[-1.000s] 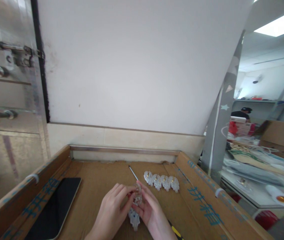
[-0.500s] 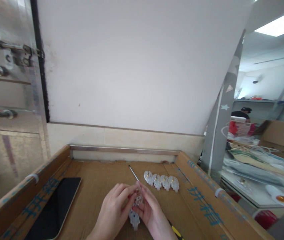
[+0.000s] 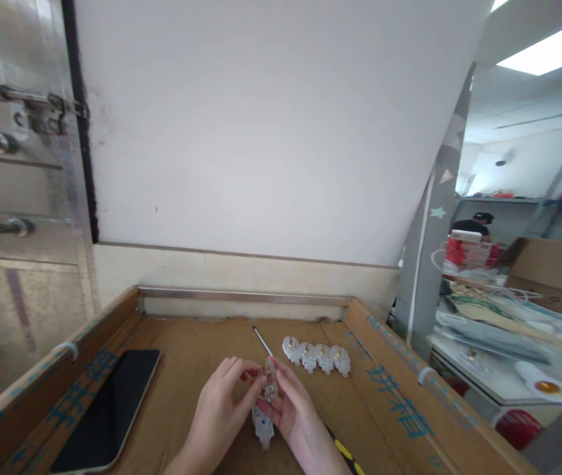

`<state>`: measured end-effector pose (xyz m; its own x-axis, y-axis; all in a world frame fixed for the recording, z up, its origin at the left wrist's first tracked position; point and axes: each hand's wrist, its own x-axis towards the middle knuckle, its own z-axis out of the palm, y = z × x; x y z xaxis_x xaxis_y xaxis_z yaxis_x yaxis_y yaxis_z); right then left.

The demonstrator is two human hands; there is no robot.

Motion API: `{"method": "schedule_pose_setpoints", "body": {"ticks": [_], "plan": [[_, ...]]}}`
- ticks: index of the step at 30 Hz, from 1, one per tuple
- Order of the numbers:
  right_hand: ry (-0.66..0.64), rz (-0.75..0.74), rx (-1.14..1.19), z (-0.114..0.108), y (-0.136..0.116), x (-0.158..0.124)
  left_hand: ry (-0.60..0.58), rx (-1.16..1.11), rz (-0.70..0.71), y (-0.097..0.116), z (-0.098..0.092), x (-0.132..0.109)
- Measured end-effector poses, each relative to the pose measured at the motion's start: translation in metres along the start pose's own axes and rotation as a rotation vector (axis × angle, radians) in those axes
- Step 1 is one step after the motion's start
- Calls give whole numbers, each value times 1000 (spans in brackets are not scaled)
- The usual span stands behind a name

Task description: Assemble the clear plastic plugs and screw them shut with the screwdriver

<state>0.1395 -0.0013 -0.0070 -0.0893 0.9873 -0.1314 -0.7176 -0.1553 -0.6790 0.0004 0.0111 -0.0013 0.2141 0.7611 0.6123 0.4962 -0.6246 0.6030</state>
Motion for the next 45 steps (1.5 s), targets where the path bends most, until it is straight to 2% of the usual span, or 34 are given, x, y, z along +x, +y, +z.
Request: {"method": "schedule_pose_setpoints", "body": {"ticks": [6,11,25,35,42,45], "plan": [[-11,11,-48,1,2,-3,5,-56,-59,3,-1,0],[-47,-4,-93,2,4,-3,-64,-93,-47,4,-1,1],[2,-21,-132,-5,4,3,-109,-69,-61,4,0,-1],[-45,-76,-310,-12,6,3,-53,-89,-80,-1,2,-1],[56,-211,-442,-7,11,1,-113,-138,-125,-3,3,-3],[50,-269,-517,-8,12,0,-136,-195,-161,-5,5,-4]]}}
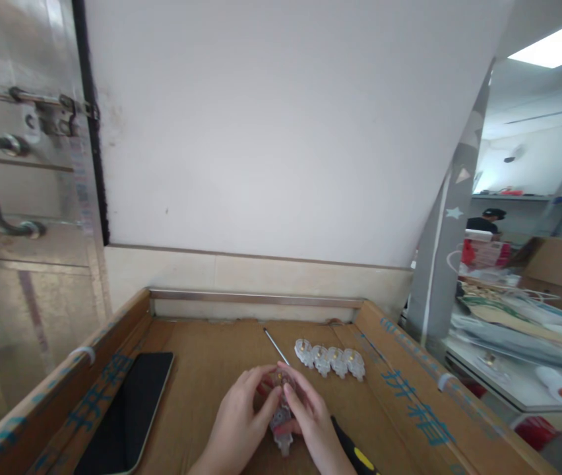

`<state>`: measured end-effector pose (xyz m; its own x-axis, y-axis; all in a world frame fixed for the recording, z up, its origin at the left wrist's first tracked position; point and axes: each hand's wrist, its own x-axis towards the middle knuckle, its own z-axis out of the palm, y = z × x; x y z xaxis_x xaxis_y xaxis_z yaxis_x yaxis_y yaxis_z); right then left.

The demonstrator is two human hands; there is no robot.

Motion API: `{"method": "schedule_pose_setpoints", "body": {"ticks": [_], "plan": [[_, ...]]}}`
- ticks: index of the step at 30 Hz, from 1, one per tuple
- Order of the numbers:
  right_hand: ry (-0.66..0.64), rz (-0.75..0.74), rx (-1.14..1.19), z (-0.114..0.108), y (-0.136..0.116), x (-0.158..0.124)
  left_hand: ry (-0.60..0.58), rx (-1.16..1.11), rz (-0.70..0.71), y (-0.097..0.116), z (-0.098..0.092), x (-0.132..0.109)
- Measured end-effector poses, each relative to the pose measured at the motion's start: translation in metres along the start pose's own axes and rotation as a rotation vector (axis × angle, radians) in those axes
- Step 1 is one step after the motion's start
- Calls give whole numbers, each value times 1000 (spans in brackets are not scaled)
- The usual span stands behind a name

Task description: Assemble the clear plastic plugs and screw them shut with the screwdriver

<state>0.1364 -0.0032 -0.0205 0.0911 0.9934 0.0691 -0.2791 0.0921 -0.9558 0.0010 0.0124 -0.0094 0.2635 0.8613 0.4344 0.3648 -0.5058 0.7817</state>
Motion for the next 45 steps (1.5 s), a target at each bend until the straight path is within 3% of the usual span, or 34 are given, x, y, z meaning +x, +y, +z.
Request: {"method": "schedule_pose_setpoints", "body": {"ticks": [5,10,19,28,34,45], "plan": [[-51,-42,-109,-6,1,0,10,-34,-10,-1,1,1],[-72,-174,-236,-6,2,-2,23,-45,20,-1,0,2],[5,-344,-473,5,4,-7,44,-62,43,-3,2,1],[129,-348,-490,2,7,-4,102,-37,67,3,0,3],[140,-297,-477,0,8,-2,127,-26,58,4,-1,4],[208,-466,-609,5,0,-5,135,-96,57,-1,3,5]]}}
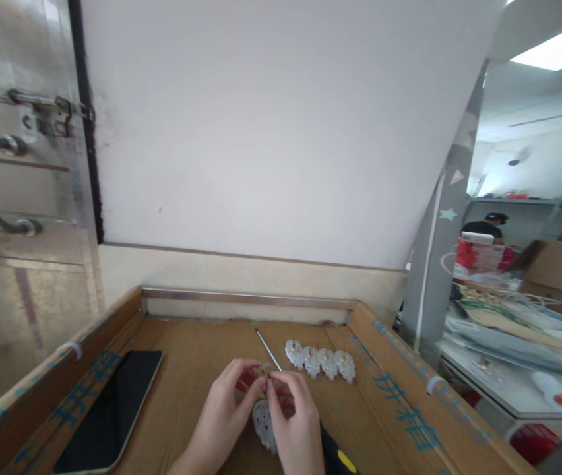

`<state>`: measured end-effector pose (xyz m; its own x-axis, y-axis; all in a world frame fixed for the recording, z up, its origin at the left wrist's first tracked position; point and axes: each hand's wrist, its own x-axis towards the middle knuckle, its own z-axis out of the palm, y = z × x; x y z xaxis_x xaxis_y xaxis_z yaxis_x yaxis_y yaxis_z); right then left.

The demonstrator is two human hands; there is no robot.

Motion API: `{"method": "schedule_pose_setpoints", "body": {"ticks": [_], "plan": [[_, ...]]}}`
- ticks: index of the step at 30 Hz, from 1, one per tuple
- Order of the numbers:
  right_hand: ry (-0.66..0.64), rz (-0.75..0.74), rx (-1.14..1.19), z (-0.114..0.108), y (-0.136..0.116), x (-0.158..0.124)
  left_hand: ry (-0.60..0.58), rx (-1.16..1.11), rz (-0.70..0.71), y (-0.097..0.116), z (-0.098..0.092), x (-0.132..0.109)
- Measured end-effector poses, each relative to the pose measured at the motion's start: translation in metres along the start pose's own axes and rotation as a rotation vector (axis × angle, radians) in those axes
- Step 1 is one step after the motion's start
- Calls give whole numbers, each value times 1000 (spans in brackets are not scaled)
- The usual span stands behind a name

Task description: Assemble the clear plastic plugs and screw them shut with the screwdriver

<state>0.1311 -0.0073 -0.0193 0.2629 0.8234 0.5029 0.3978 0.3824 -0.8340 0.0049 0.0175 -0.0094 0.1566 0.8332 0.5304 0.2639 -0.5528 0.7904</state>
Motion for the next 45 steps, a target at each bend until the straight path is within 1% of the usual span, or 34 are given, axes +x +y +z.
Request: {"method": "schedule_pose_setpoints", "body": {"ticks": [5,9,11,13,15,20,22,27,36,45], "plan": [[24,-53,-38,1,-3,-1,59,0,-8,0,0,1],[91,-10,-32,1,-4,-3,127,-6,-34,1,-2,2],[127,11,-11,0,-4,-3,129,-12,-51,1,-4,3],[143,-8,-12,-1,-4,-3,115,-23,-56,0,-4,3],[143,-73,-40,-1,-4,-2,95,-35,-56,0,-5,3],[153,-366,-135,0,-4,-3,86,-85,-110,-1,-4,5],[152,-406,-172,1,-5,-3,93,-102,-131,-3,-4,5],[93,-422,-205,1,-8,-3,76,-136,-176,-7,-3,5],[52,-389,-193,1,-6,-3,88,-163,-212,-6,-3,5],[-3,-365,-160,2,-8,-3,86,-264,-243,-8,-1,5]]}}
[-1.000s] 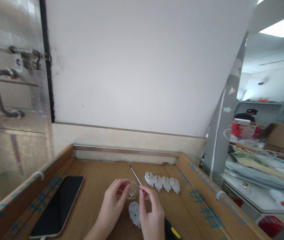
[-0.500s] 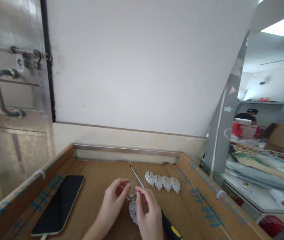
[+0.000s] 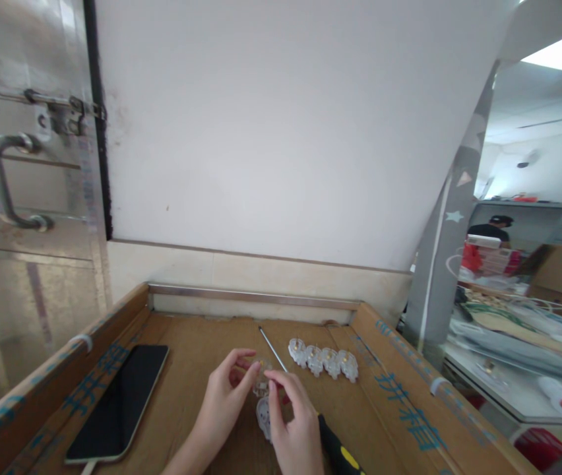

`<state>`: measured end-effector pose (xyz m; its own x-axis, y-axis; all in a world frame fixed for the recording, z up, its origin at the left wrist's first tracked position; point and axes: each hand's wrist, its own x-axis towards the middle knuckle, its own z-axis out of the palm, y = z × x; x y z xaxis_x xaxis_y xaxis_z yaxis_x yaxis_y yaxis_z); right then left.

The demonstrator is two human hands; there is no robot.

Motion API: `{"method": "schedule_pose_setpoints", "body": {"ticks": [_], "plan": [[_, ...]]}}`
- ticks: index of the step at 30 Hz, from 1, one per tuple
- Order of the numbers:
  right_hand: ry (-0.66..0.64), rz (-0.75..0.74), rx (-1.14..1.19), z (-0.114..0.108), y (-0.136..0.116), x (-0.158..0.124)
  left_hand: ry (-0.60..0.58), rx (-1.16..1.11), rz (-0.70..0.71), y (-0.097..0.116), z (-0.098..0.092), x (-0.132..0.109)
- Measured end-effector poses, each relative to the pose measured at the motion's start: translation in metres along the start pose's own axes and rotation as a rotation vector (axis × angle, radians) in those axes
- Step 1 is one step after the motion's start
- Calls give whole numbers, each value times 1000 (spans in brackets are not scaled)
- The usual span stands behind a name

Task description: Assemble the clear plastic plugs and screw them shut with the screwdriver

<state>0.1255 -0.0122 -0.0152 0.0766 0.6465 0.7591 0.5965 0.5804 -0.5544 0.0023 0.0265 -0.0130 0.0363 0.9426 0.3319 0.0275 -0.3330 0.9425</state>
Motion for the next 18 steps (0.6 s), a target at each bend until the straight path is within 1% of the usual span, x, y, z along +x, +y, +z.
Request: {"method": "schedule_pose_setpoints", "body": {"ticks": [3,6,8,11,14,16,18], "plan": [[19,6,-20,0,1,0,-11,3,3,-2,0,0],[47,57,-10,0,3,-2,2,-2,0,-2,-1,1],[42,131,35,0,4,-4,16,-11,-10,-2,-1,1],[21,290,118,3,5,-6,16,-24,-20,-2,-1,1],[-13,456,214,6,6,-6,-32,-22,-18,-3,0,0],[-40,510,266,7,7,-6,-74,-20,-15,-4,0,0],[-65,521,301,7,7,-6,-93,-19,-15,-4,-1,0]]}}
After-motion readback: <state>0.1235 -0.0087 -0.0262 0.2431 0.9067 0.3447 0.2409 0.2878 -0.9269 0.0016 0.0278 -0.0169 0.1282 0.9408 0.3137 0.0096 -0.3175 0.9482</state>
